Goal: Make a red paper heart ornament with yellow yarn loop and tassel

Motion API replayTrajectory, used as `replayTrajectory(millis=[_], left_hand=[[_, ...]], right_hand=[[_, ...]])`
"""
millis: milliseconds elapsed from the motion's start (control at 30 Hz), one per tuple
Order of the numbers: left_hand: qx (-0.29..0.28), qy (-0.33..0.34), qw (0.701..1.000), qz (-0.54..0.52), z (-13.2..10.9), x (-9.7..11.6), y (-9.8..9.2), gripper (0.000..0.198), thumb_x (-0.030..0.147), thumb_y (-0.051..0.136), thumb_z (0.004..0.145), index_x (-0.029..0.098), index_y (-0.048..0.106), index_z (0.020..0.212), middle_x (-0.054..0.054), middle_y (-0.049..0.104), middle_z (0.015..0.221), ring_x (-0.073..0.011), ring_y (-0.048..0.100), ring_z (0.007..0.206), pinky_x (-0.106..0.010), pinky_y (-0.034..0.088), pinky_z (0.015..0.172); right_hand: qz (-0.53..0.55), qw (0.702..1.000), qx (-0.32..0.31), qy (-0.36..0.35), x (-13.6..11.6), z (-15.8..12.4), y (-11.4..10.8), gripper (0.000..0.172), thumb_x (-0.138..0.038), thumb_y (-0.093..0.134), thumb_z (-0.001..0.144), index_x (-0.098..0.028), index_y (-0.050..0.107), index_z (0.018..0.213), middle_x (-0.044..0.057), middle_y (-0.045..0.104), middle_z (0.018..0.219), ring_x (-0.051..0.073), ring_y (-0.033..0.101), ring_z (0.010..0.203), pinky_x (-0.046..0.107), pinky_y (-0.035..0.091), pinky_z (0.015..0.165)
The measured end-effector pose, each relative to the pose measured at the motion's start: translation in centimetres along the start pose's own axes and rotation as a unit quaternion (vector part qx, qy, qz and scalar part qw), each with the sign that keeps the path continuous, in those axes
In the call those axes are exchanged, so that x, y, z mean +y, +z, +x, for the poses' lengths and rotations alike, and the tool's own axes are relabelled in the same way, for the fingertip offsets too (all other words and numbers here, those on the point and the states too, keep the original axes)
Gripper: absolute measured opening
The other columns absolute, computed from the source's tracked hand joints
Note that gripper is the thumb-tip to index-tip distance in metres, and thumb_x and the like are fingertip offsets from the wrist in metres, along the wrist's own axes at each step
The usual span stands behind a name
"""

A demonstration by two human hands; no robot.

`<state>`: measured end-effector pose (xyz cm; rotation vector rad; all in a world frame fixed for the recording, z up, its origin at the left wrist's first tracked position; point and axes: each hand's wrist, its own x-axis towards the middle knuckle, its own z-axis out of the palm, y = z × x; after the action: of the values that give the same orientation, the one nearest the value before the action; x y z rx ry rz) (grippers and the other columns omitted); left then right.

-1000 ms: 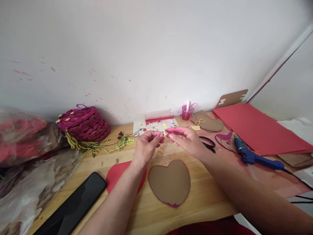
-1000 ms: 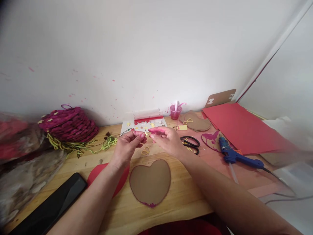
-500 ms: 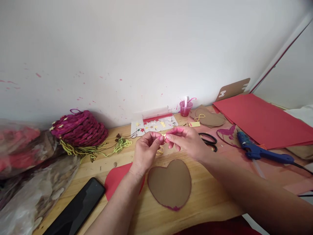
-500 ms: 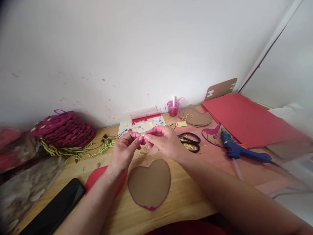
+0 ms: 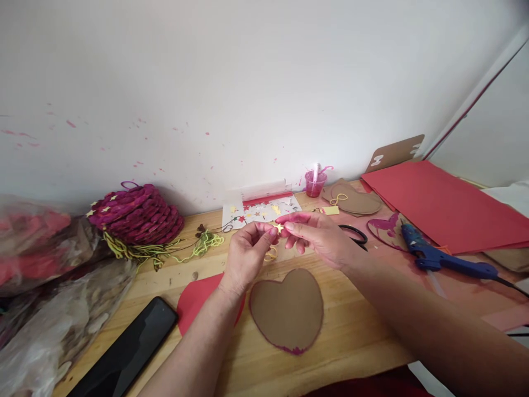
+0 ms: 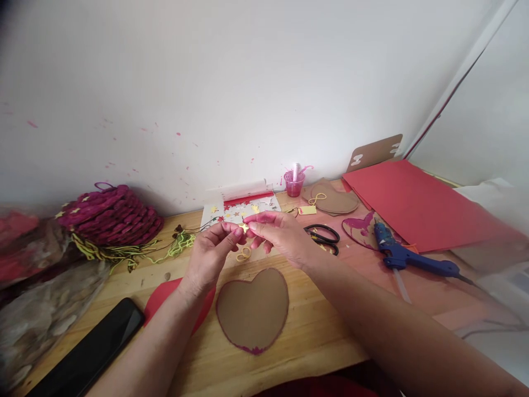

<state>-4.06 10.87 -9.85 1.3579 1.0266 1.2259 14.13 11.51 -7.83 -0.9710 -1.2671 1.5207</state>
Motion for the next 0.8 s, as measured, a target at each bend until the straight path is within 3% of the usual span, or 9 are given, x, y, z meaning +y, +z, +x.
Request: replayTrajectory(millis=[267, 433, 567, 800], left_hand=[[-0.009, 0.008, 1.0, 0.016, 0.01, -0.1, 0.16, 0.028, 0.044, 0.076, 0.084, 0.017, 0.069, 0.083, -0.003, 0.07, 0.076, -0.0132, 0.061, 0.068, -0.024, 0.046, 0.064], [0.003, 0.014, 1.0, 0.028, 0.12, -0.27, -0.05, 0.026, 0.042, 0.074, 0.086, 0.017, 0.067, 0.083, -0.002, 0.069, 0.075, -0.0123, 0.059, 0.067, -0.024, 0.045, 0.063], [0.001, 0.014, 1.0, 0.026, 0.18, -0.39, -0.15, 0.026, 0.042, 0.074, 0.085, 0.018, 0.067, 0.083, -0.002, 0.069, 0.076, -0.0131, 0.059, 0.068, -0.024, 0.045, 0.063], [-0.029, 0.005, 0.999, 0.028, 0.17, -0.24, -0.02, 0.026, 0.043, 0.074, 0.085, 0.017, 0.069, 0.084, -0.004, 0.071, 0.078, -0.0151, 0.062, 0.071, -0.026, 0.047, 0.067]], right_hand=[[-0.112, 0.993, 0.04, -0.027, -0.33, -0.11, 0.23, 0.027, -0.039, 0.081, 0.073, -0.017, 0.069, 0.082, 0.002, 0.07, 0.071, 0.012, 0.064, 0.06, 0.02, 0.042, 0.046], [-0.083, 0.995, 0.045, -0.022, -0.12, 0.1, 0.05, 0.035, -0.04, 0.086, 0.069, -0.019, 0.062, 0.083, 0.001, 0.07, 0.074, 0.013, 0.067, 0.062, 0.02, 0.044, 0.046], [-0.088, 0.996, 0.016, -0.009, -0.1, 0.04, 0.04, 0.036, -0.038, 0.085, 0.071, -0.018, 0.068, 0.095, 0.003, 0.073, 0.079, 0.014, 0.069, 0.066, 0.021, 0.046, 0.048], [-0.04, 0.999, 0.003, 0.004, 0.44, 0.15, -0.32, 0.028, -0.042, 0.082, 0.075, -0.017, 0.072, 0.083, 0.002, 0.07, 0.069, 0.012, 0.063, 0.06, 0.021, 0.041, 0.047]])
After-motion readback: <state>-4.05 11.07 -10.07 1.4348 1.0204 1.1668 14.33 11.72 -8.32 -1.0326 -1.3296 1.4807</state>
